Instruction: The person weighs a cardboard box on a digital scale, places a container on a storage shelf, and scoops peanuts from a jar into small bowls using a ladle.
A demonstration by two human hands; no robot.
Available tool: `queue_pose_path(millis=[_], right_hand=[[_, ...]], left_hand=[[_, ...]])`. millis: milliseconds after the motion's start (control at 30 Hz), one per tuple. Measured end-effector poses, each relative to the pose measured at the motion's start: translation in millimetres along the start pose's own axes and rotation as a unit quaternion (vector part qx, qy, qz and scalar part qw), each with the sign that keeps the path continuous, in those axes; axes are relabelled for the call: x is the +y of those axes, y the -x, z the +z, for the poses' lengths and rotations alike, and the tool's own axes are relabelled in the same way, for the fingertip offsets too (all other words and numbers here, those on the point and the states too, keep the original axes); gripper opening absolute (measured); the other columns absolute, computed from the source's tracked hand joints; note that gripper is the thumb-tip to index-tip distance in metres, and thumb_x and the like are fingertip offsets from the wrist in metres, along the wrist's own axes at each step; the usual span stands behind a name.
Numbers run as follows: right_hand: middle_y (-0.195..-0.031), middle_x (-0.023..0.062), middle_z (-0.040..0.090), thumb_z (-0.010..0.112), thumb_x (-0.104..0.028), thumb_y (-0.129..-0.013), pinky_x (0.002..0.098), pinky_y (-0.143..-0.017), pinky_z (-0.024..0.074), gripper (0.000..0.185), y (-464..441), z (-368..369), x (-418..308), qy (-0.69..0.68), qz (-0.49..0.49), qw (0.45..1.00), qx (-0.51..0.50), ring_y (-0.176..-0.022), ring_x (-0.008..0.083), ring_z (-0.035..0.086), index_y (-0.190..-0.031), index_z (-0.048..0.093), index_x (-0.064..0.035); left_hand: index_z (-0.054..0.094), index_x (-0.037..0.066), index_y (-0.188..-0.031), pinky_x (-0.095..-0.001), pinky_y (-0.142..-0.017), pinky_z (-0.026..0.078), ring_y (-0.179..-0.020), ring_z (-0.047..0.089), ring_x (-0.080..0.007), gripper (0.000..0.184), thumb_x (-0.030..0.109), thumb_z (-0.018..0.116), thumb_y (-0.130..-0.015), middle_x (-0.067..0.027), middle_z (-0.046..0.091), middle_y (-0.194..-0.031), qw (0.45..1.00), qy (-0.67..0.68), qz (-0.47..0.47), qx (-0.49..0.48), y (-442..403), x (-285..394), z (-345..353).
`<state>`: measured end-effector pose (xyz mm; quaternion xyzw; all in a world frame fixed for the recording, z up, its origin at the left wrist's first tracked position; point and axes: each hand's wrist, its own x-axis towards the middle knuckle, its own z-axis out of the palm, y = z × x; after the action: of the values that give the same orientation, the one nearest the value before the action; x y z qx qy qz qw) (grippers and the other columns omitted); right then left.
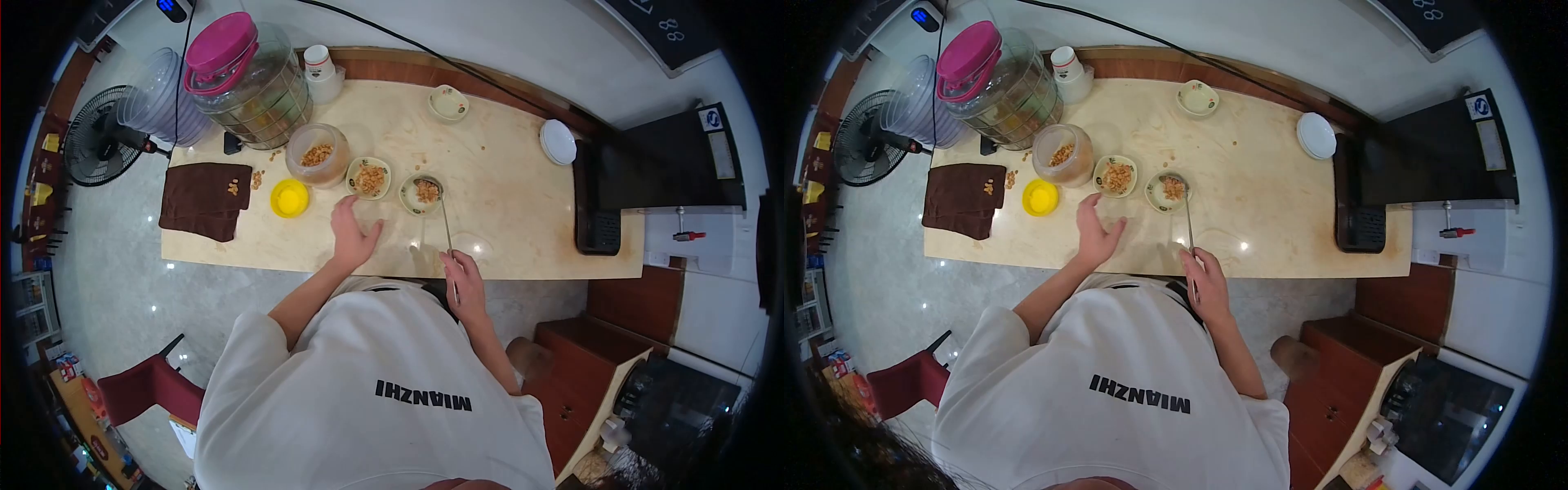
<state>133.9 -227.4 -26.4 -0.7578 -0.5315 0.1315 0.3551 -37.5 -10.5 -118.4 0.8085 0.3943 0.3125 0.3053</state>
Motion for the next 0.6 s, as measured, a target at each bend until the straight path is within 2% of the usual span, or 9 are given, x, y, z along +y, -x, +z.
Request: queue_pose_path(millis=[33, 100, 133, 200, 333, 400, 533, 600], right_hand=[[-0.117, 0.0200, 0.061, 0.058, -0.002, -0.093, 0.0379, -0.091, 0.0513, 0.030, 1.9, 1.6, 3.5, -0.001, 0.000, 1.000, -0.001, -0.105, 0.0342, 0.063, -0.122, 0.066, -0.0057], [-0.120, 0.0181, 0.060, 0.063, 0.000, -0.088, 0.0401, -0.093, 0.0511, 0.039, 5.8, 4.1, 9.6, 0.027, -0.028, 0.999, -0.003, -0.110, 0.0354, 0.060, -0.126, 0.066, -0.0101], [-0.120, 0.0181, 0.060, 0.063, 0.000, -0.088, 0.0401, -0.093, 0.0511, 0.039, 7.4, 4.5, 11.5, 0.026, -0.029, 0.999, -0.004, -0.110, 0.0354, 0.060, -0.126, 0.066, -0.0101], [-0.121, 0.0182, 0.059, 0.064, 0.001, -0.086, 0.0403, -0.093, 0.0509, 0.041, 8.6, 5.0, 14.9, 0.033, -0.044, 0.998, 0.002, -0.112, 0.0356, 0.059, -0.125, 0.066, -0.0100], [-0.120, 0.0187, 0.060, 0.064, 0.003, -0.086, 0.0397, -0.093, 0.0510, 0.041, 5.1, 3.6, 16.4, 0.030, -0.048, 0.998, 0.007, -0.110, 0.0358, 0.059, -0.125, 0.066, -0.0096], [-0.119, 0.0204, 0.060, 0.062, 0.000, -0.092, 0.0387, -0.092, 0.0523, 0.031, 2.7, 0.7, 14.5, 0.028, -0.050, 0.998, 0.004, -0.108, 0.0347, 0.063, -0.122, 0.067, -0.0051], [-0.120, 0.0211, 0.061, 0.059, -0.001, -0.093, 0.0386, -0.093, 0.0524, 0.029, 7.2, 2.0, 11.8, 0.011, -0.023, 0.999, 0.021, -0.108, 0.0347, 0.064, -0.121, 0.066, -0.0038], [-0.119, 0.0200, 0.060, 0.060, 0.001, -0.092, 0.0388, -0.093, 0.0522, 0.033, 10.0, 3.9, 13.2, -0.022, -0.011, 0.998, 0.052, -0.110, 0.0337, 0.061, -0.123, 0.066, -0.0041]], left_hand=[[0.037, -0.001, -0.139, -0.0483, -0.104, 0.035, -0.124, 0.043, -0.0401, 0.077, 0.024, 0.078, -0.080, -0.0239, 0.040, -0.138, 1.000, -0.001, -0.001, 0.000, 1.2, -2.7, -5.1], [0.032, -0.003, -0.142, -0.0440, -0.098, 0.042, -0.121, 0.046, -0.0363, 0.079, 0.018, 0.078, -0.081, -0.0223, 0.037, -0.135, 0.988, 0.083, -0.112, 0.066, 3.4, -6.7, -14.1], [0.032, -0.003, -0.142, -0.0440, -0.098, 0.042, -0.121, 0.046, -0.0363, 0.079, 0.018, 0.078, -0.081, -0.0223, 0.037, -0.135, 0.988, 0.082, -0.114, 0.067, 1.9, -8.0, -18.9], [0.024, -0.002, -0.147, -0.0415, -0.096, 0.046, -0.124, 0.046, -0.0303, 0.084, 0.016, 0.077, -0.084, -0.0184, 0.031, -0.143, 0.977, 0.117, -0.133, 0.118, -8.1, -10.6, -27.4], [0.022, 0.000, -0.148, -0.0419, -0.098, 0.046, -0.126, 0.046, -0.0317, 0.085, 0.015, 0.077, -0.085, -0.0184, 0.028, -0.145, 0.972, 0.138, -0.132, 0.136, -30.7, -14.2, -37.6], [0.023, -0.001, -0.149, -0.0440, -0.098, 0.046, -0.126, 0.045, -0.0350, 0.088, 0.016, 0.078, -0.082, -0.0199, 0.030, -0.140, 0.970, 0.151, -0.129, 0.137, -39.9, -17.3, -38.6], [0.023, -0.001, -0.150, -0.0447, -0.101, 0.045, -0.129, 0.044, -0.0352, 0.090, 0.019, 0.079, -0.082, -0.0206, 0.032, -0.142, 0.983, 0.142, -0.098, 0.069, -66.2, -19.8, -42.8], [0.022, 0.003, -0.153, -0.0468, -0.106, 0.043, -0.136, 0.039, -0.0379, 0.093, 0.020, 0.080, -0.082, -0.0198, 0.029, -0.148, 0.992, 0.095, -0.073, -0.033, -84.9, -19.8, -44.5]])
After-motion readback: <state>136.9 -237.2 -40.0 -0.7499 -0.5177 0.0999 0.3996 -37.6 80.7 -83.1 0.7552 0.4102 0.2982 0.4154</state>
